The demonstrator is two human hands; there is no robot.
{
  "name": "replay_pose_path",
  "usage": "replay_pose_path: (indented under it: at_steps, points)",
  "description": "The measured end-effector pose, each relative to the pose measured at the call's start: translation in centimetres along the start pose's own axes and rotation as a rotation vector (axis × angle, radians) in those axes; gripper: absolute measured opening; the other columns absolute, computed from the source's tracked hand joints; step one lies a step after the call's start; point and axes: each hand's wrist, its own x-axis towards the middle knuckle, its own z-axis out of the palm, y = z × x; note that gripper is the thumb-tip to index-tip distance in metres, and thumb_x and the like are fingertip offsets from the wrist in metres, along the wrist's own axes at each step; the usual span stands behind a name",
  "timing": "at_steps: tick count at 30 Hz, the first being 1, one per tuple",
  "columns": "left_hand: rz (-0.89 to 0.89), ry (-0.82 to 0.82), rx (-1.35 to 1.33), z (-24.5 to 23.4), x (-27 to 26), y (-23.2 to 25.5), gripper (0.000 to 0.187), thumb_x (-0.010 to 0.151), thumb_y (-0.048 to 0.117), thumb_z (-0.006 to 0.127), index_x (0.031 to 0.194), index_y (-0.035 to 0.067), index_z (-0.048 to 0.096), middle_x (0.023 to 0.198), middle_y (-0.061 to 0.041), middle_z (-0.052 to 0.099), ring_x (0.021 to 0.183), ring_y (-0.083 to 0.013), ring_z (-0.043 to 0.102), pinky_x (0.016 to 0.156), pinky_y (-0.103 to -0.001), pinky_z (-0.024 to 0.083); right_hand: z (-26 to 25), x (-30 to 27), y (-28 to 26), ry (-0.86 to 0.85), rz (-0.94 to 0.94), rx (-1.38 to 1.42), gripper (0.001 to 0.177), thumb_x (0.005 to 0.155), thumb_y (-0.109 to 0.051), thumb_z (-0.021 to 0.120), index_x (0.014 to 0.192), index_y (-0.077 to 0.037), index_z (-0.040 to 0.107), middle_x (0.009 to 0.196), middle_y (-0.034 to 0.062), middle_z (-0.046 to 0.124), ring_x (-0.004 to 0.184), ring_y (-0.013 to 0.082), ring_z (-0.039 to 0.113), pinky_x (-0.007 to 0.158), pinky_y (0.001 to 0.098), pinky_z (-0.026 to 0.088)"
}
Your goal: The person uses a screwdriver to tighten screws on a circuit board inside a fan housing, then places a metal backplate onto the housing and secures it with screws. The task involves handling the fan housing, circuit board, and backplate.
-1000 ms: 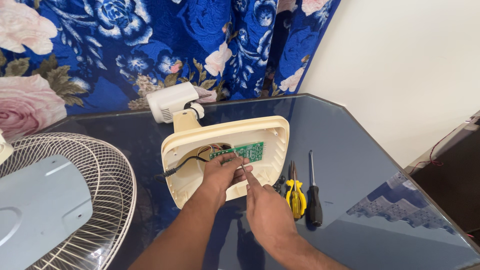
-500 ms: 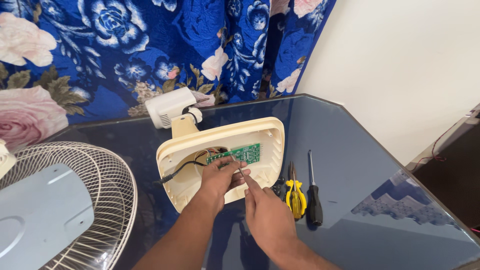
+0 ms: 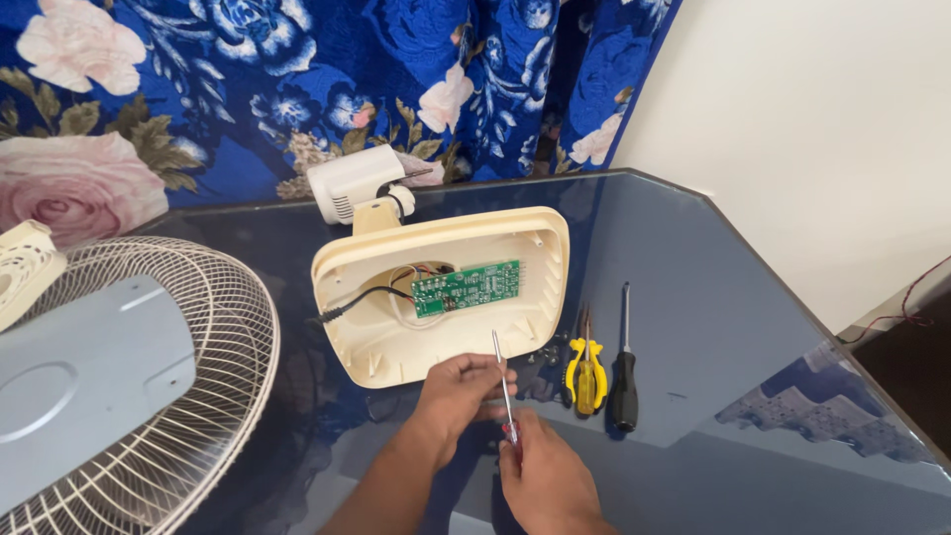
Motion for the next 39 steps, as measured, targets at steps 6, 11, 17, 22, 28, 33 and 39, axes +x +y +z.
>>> replay_pose_path:
  at_steps: [6, 11, 17, 22, 28, 33, 39]
  points:
    - [-0.057, 0.077, 0.050, 1.8, -0.7, -2.9, 0.026, 0.091, 0.020, 0.073, 0.110, 0.003, 0.071, 0.099, -0.009, 0.079, 0.085, -0.0168, 0.074, 0.070, -0.031, 0.062, -1.1, -0.2, 2.7, 0.071, -0.136, 0.013, 0.051, 0.085, -0.027, 0.072, 0.131, -0.017, 0.055, 0.127, 0.0125, 0.058, 0.109, 0.0383, 0.062, 0.090, 0.0485, 0.052]
    - [-0.065, 0.149, 0.044, 2.6, -1.5, -3.9, 0.026, 0.091, 0.020, 0.073, 0.110, 0.002, 0.073, 0.095, -0.008, 0.076, 0.084, -0.0167, 0.073, 0.069, -0.032, 0.062, -2.6, -0.4, 4.7, 0.169, -0.071, 0.027, 0.039, 0.088, -0.027, 0.068, 0.125, -0.017, 0.061, 0.113, 0.0099, 0.062, 0.104, 0.0345, 0.067, 0.091, 0.0452, 0.055]
    - [-0.097, 0.338, 0.020, 2.4, -1.9, -4.4, 0.019, 0.091, 0.011, 0.071, 0.108, 0.001, 0.072, 0.093, -0.008, 0.073, 0.082, -0.0169, 0.071, 0.068, -0.031, 0.061, -8.4, 1.6, 9.9, 0.283, 0.168, -0.152, 0.034, 0.094, -0.032, 0.064, 0.127, -0.024, 0.063, 0.114, 0.0104, 0.062, 0.106, 0.0350, 0.066, 0.090, 0.0488, 0.055]
    - [-0.076, 0.397, -0.011, 2.9, -2.0, -4.5, 0.017, 0.093, 0.012, 0.070, 0.106, 0.001, 0.072, 0.091, -0.008, 0.072, 0.080, -0.0170, 0.071, 0.066, -0.031, 0.061, -10.1, 4.3, 12.9, 0.315, 0.282, -0.158, 0.034, 0.094, -0.030, 0.065, 0.127, -0.021, 0.065, 0.123, 0.0102, 0.060, 0.107, 0.0347, 0.068, 0.091, 0.0496, 0.056]
    - [-0.117, 0.383, 0.066, 3.1, -2.1, -3.7, 0.017, 0.092, 0.010, 0.070, 0.107, 0.002, 0.071, 0.090, -0.007, 0.072, 0.080, -0.0160, 0.071, 0.066, -0.031, 0.060, -8.5, 6.7, 15.1, 0.215, 0.303, -0.137, 0.034, 0.095, -0.030, 0.065, 0.125, -0.013, 0.067, 0.122, 0.0148, 0.063, 0.104, 0.0346, 0.072, 0.092, 0.0477, 0.058]
    - [-0.114, 0.384, 0.104, 2.7, -2.8, -3.3, 0.018, 0.091, 0.011, 0.071, 0.107, 0.003, 0.071, 0.091, -0.006, 0.073, 0.081, -0.0157, 0.071, 0.067, -0.031, 0.060, -7.3, 7.6, 16.7, 0.251, 0.214, -0.183, 0.034, 0.090, -0.031, 0.070, 0.118, -0.012, 0.071, 0.113, 0.0187, 0.067, 0.104, 0.0370, 0.069, 0.094, 0.0473, 0.056]
    - [-0.109, 0.403, 0.110, 1.8, -3.7, -2.9, 0.019, 0.091, 0.016, 0.071, 0.106, 0.004, 0.072, 0.089, -0.003, 0.073, 0.082, -0.0154, 0.071, 0.067, -0.031, 0.059, -7.4, 6.1, 15.2, 0.302, 0.197, -0.232, 0.039, 0.088, -0.038, 0.069, 0.119, -0.014, 0.069, 0.118, 0.0147, 0.063, 0.116, 0.0351, 0.061, 0.097, 0.0490, 0.053]
